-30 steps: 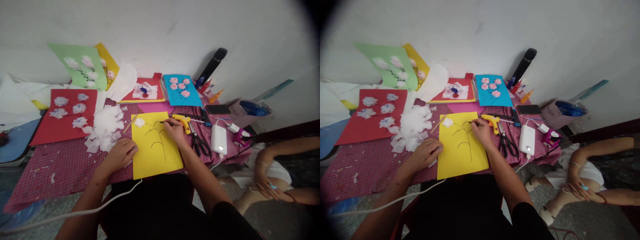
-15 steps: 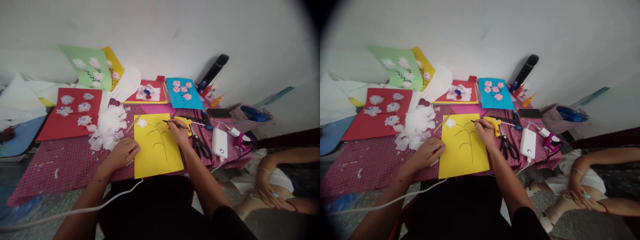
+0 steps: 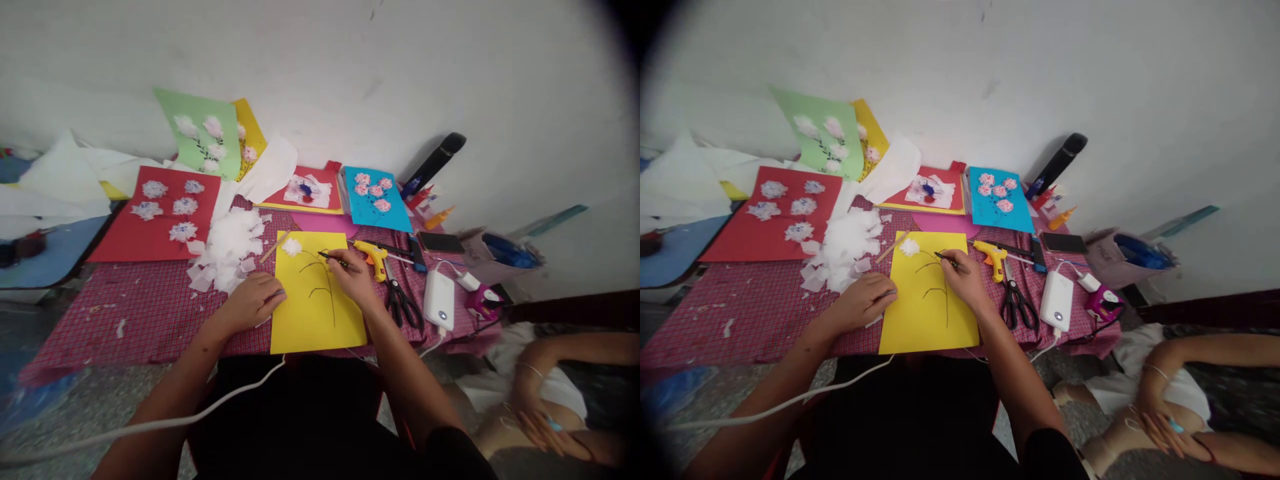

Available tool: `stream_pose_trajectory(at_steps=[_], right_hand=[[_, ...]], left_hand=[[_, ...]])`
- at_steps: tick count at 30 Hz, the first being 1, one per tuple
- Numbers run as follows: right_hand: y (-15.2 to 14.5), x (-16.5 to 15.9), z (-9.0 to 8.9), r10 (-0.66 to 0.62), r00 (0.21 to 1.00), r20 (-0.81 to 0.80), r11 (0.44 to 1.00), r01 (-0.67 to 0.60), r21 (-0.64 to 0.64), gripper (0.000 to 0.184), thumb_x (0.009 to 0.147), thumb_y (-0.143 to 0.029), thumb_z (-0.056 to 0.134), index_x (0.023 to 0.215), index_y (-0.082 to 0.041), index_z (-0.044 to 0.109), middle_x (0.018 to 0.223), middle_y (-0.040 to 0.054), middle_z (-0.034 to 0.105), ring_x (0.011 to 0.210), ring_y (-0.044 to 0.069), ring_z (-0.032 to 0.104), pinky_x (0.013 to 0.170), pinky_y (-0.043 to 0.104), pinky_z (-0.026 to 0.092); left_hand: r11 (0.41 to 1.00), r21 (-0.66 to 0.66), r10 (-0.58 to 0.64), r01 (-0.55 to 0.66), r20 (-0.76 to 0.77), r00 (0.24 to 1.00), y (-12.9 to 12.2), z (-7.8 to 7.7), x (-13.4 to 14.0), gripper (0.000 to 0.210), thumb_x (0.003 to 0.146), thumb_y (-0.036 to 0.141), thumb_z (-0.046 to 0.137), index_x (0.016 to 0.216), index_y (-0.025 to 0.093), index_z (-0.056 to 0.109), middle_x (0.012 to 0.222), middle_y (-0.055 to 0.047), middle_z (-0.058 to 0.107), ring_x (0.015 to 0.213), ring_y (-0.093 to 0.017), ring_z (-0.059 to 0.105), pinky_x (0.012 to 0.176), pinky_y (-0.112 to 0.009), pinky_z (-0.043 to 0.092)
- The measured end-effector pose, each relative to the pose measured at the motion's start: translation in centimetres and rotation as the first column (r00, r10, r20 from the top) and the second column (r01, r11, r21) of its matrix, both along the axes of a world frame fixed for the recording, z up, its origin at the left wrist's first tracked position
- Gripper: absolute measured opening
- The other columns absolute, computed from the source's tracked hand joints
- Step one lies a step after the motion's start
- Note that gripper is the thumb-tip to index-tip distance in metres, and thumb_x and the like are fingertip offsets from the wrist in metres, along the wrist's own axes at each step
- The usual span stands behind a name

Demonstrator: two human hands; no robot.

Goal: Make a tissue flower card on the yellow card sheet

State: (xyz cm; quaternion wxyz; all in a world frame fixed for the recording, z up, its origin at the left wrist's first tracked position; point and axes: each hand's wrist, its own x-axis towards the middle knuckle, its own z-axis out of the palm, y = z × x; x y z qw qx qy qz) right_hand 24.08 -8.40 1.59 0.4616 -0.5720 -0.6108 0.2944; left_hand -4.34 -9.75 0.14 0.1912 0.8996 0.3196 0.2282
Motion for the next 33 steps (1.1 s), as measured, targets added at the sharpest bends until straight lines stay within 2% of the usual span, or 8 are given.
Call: stream_pose_trajectory(at_steps=[6,11,18,25,33], right_hand=[[2.3,-2.0,0.0,0.023,1.0,0.019,0.999,-0.023,0.027,0.021,0.082,-0.035,0.06,0.089,-0.022,0.075,0.092,0.006,0.078,0.085,0.023,0.073,0.077,0.035,0.059],[3.3,-2.7,-0.3,0.043,0.999,-0.007,0.999,-0.043,-0.012,0.022,0.08,-0.034,0.059,0.09,-0.022,0.075,0.098,0.0063,0.079,0.089,0.023,0.074,0.08,0.035,0.06],[3.6,-2.5,-0.9,0.061,0.998,0.029,0.998,-0.062,0.016,0.022,0.08,-0.035,0.059,0.089,-0.023,0.076,0.097,0.0065,0.079,0.09,0.025,0.074,0.083,0.038,0.06],[3.5,-2.4,-0.7,0.088,0.991,0.1,0.996,-0.091,0.019,0.022,0.082,-0.033,0.058,0.09,-0.025,0.077,0.098,0.0049,0.079,0.093,0.024,0.074,0.087,0.038,0.059],[3.6,-2.6,-1.2,0.109,0.99,0.091,0.994,-0.111,0.018,0.022,0.084,-0.032,0.059,0.093,-0.025,0.078,0.102,0.0045,0.08,0.095,0.023,0.074,0.087,0.037,0.059]], left_hand=[[1.0,0.023,0.007,-0.006,-0.036,0.999,-0.1,0.0,0.0,0.026,0.108,0.035,0.044,0.097,0.019,0.062,0.092,-0.007,0.069,0.091,-0.023,0.063,0.085,-0.04,0.047],[1.0,0.028,0.014,-0.013,-0.042,0.999,-0.1,0.2,0.0,0.027,0.108,0.036,0.044,0.097,0.019,0.063,0.092,-0.007,0.07,0.091,-0.023,0.063,0.084,-0.04,0.047],[1.0,0.028,0.015,-0.014,-0.04,0.999,-0.2,0.2,0.0,0.027,0.107,0.035,0.044,0.097,0.019,0.063,0.092,-0.007,0.07,0.091,-0.023,0.063,0.084,-0.04,0.047],[1.0,0.013,0.017,-0.017,-0.04,0.999,-0.1,0.5,0.1,0.027,0.107,0.035,0.044,0.097,0.018,0.063,0.092,-0.007,0.07,0.091,-0.023,0.063,0.084,-0.04,0.047],[1.0,0.011,0.013,-0.012,-0.032,0.999,-0.1,0.4,0.1,0.026,0.107,0.034,0.045,0.097,0.019,0.064,0.093,-0.007,0.07,0.091,-0.023,0.063,0.084,-0.04,0.046]])
